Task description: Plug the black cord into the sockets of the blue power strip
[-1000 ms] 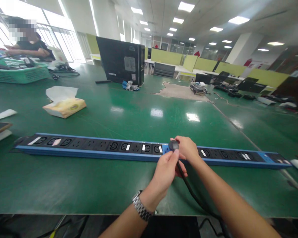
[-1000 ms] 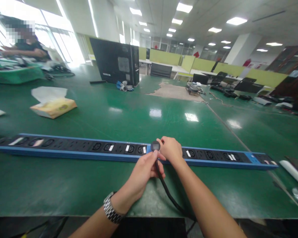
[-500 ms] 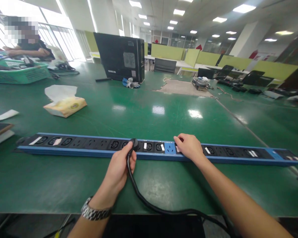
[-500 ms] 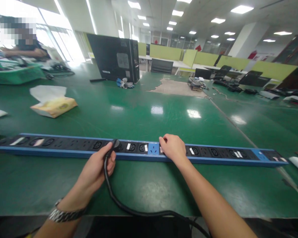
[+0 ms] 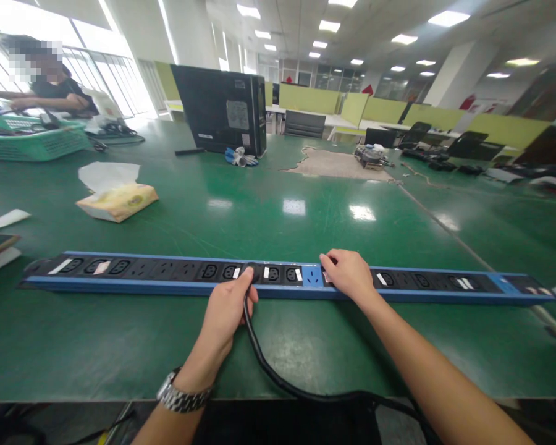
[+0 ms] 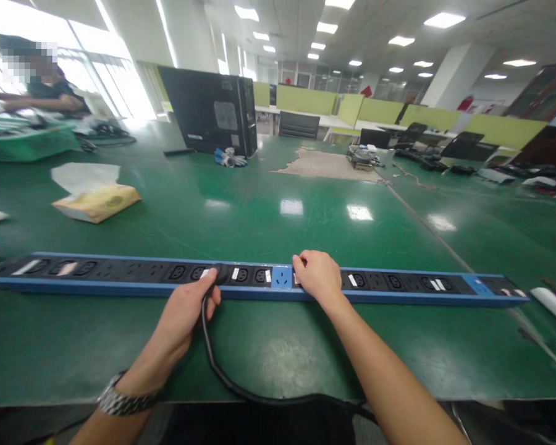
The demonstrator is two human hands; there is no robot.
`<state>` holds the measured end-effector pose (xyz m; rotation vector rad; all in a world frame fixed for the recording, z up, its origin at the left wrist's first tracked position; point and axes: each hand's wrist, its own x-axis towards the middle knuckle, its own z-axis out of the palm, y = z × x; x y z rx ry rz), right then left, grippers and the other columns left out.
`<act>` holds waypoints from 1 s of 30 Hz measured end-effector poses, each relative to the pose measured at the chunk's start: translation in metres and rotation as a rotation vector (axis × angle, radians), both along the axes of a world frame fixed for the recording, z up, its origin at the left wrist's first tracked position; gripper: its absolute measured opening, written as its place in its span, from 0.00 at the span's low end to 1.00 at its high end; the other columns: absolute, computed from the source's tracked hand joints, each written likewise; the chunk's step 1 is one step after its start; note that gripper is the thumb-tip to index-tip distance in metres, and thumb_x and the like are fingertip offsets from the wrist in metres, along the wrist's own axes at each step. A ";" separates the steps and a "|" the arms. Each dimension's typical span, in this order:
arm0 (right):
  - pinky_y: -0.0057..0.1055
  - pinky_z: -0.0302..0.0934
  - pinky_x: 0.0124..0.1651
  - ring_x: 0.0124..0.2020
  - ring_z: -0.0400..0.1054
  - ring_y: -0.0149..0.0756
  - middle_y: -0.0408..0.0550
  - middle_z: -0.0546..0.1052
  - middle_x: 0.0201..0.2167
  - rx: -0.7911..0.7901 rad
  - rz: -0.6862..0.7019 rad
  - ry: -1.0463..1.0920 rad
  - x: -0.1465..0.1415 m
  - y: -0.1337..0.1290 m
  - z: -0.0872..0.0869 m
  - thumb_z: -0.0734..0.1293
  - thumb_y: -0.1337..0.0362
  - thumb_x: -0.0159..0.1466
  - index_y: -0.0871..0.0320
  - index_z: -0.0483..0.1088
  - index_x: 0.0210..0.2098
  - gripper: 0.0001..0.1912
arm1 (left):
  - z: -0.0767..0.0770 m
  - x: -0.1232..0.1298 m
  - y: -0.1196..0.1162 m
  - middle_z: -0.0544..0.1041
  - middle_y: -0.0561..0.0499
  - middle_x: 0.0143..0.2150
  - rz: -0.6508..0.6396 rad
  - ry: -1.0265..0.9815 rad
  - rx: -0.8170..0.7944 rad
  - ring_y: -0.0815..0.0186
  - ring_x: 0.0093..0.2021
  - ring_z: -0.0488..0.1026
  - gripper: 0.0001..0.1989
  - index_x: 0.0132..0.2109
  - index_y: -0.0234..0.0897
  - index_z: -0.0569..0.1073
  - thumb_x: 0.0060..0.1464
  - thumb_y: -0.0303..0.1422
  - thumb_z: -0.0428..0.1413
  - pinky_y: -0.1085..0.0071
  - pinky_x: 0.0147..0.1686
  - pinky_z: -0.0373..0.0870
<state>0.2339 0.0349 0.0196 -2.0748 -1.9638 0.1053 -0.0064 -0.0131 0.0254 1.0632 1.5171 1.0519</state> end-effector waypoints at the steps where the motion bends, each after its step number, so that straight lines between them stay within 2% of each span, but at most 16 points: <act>1: 0.28 0.48 0.30 0.31 0.69 0.33 0.45 0.79 0.29 0.002 -0.005 0.007 0.000 0.000 0.000 0.56 0.52 0.65 0.53 0.74 0.27 0.21 | 0.005 0.005 -0.003 0.62 0.55 0.10 0.003 -0.003 0.017 0.74 0.13 0.57 0.28 0.17 0.35 0.67 0.53 0.53 0.49 0.77 0.15 0.51; 3: 0.28 0.48 0.29 0.31 0.68 0.33 0.45 0.79 0.29 0.010 -0.017 0.028 0.001 0.001 -0.001 0.56 0.51 0.65 0.53 0.74 0.27 0.21 | 0.014 0.019 -0.009 0.61 0.55 0.10 -0.067 -0.006 0.047 0.74 0.12 0.56 0.29 0.17 0.36 0.66 0.54 0.55 0.47 0.76 0.15 0.51; 5: 0.27 0.47 0.29 0.30 0.68 0.32 0.45 0.78 0.28 0.025 -0.019 0.057 0.002 0.001 -0.001 0.56 0.50 0.65 0.54 0.74 0.26 0.23 | 0.019 0.040 -0.011 0.60 0.55 0.09 -0.235 0.012 0.058 0.73 0.12 0.57 0.31 0.16 0.36 0.66 0.55 0.55 0.45 0.75 0.16 0.52; 8: 0.27 0.48 0.29 0.28 0.66 0.31 0.45 0.77 0.26 0.078 -0.012 0.133 0.004 0.001 -0.002 0.55 0.49 0.66 0.55 0.73 0.24 0.25 | 0.014 0.071 -0.005 0.60 0.55 0.08 -0.414 0.033 0.052 0.73 0.12 0.58 0.32 0.15 0.36 0.65 0.56 0.54 0.44 0.75 0.19 0.56; 11: 0.26 0.48 0.30 0.26 0.64 0.30 0.45 0.75 0.23 0.153 -0.012 0.217 0.006 0.000 -0.003 0.54 0.47 0.66 0.56 0.71 0.23 0.26 | 0.001 0.092 0.003 0.59 0.55 0.07 -0.413 -0.007 0.005 0.73 0.11 0.56 0.31 0.15 0.37 0.65 0.57 0.53 0.43 0.75 0.18 0.55; 14: 0.26 0.50 0.30 0.25 0.63 0.30 0.44 0.73 0.21 0.189 0.011 0.277 0.008 0.001 -0.007 0.55 0.46 0.65 0.57 0.70 0.22 0.27 | -0.009 0.102 0.005 0.58 0.56 0.07 -0.379 -0.073 -0.044 0.73 0.10 0.53 0.30 0.15 0.38 0.64 0.57 0.53 0.43 0.74 0.16 0.50; 17: 0.26 0.52 0.31 0.25 0.64 0.30 0.43 0.73 0.22 0.204 0.025 0.398 0.012 0.006 -0.009 0.57 0.46 0.64 0.57 0.71 0.24 0.25 | -0.010 0.103 0.002 0.57 0.56 0.07 -0.386 -0.057 -0.068 0.73 0.10 0.53 0.31 0.15 0.38 0.63 0.57 0.53 0.43 0.73 0.16 0.49; 19: 0.26 0.53 0.31 0.26 0.65 0.30 0.44 0.75 0.24 0.205 0.026 0.504 0.013 0.007 -0.005 0.57 0.46 0.64 0.58 0.72 0.26 0.24 | -0.005 0.096 0.000 0.58 0.55 0.07 -0.457 0.005 -0.103 0.72 0.10 0.54 0.33 0.15 0.38 0.64 0.57 0.56 0.40 0.73 0.16 0.51; 21: 0.25 0.55 0.31 0.27 0.66 0.30 0.45 0.76 0.25 0.190 0.027 0.543 0.010 0.001 0.004 0.57 0.47 0.64 0.58 0.72 0.27 0.24 | 0.004 0.081 0.002 0.61 0.54 0.09 -0.478 0.095 -0.053 0.71 0.11 0.56 0.35 0.16 0.37 0.66 0.57 0.57 0.37 0.73 0.17 0.54; 22: 0.26 0.55 0.31 0.27 0.67 0.31 0.45 0.76 0.25 0.173 0.022 0.508 0.005 -0.004 0.010 0.57 0.46 0.64 0.58 0.72 0.27 0.24 | 0.009 0.072 0.005 0.63 0.53 0.10 -0.430 0.163 0.032 0.71 0.13 0.59 0.34 0.18 0.37 0.68 0.58 0.56 0.37 0.72 0.19 0.56; 25: 0.29 0.55 0.31 0.27 0.68 0.35 0.48 0.76 0.24 0.102 0.000 0.198 -0.017 -0.026 0.032 0.55 0.38 0.61 0.57 0.72 0.25 0.30 | 0.018 0.046 0.022 0.74 0.51 0.22 -0.147 0.526 0.399 0.67 0.25 0.70 0.27 0.27 0.38 0.73 0.61 0.49 0.41 0.71 0.29 0.63; 26: 0.30 0.55 0.32 0.28 0.69 0.38 0.51 0.77 0.25 0.069 -0.004 0.077 -0.025 -0.033 0.037 0.55 0.36 0.59 0.57 0.73 0.26 0.32 | 0.018 0.040 0.029 0.78 0.49 0.28 -0.113 0.677 0.496 0.64 0.31 0.72 0.23 0.31 0.38 0.75 0.61 0.47 0.43 0.69 0.33 0.63; 28: 0.32 0.56 0.32 0.30 0.71 0.41 0.55 0.78 0.28 -0.024 -0.005 -0.098 -0.039 -0.041 0.046 0.56 0.35 0.57 0.58 0.75 0.28 0.33 | 0.014 0.036 0.040 0.79 0.48 0.40 -0.180 0.940 0.607 0.59 0.44 0.72 0.18 0.41 0.41 0.77 0.60 0.43 0.46 0.65 0.41 0.63; 30: 0.31 0.55 0.31 0.29 0.71 0.41 0.57 0.78 0.28 -0.150 0.001 -0.139 -0.045 -0.041 0.051 0.58 0.39 0.57 0.59 0.76 0.28 0.30 | 0.006 0.038 0.046 0.79 0.47 0.44 -0.299 1.116 0.616 0.56 0.47 0.71 0.18 0.45 0.42 0.77 0.60 0.43 0.46 0.61 0.45 0.62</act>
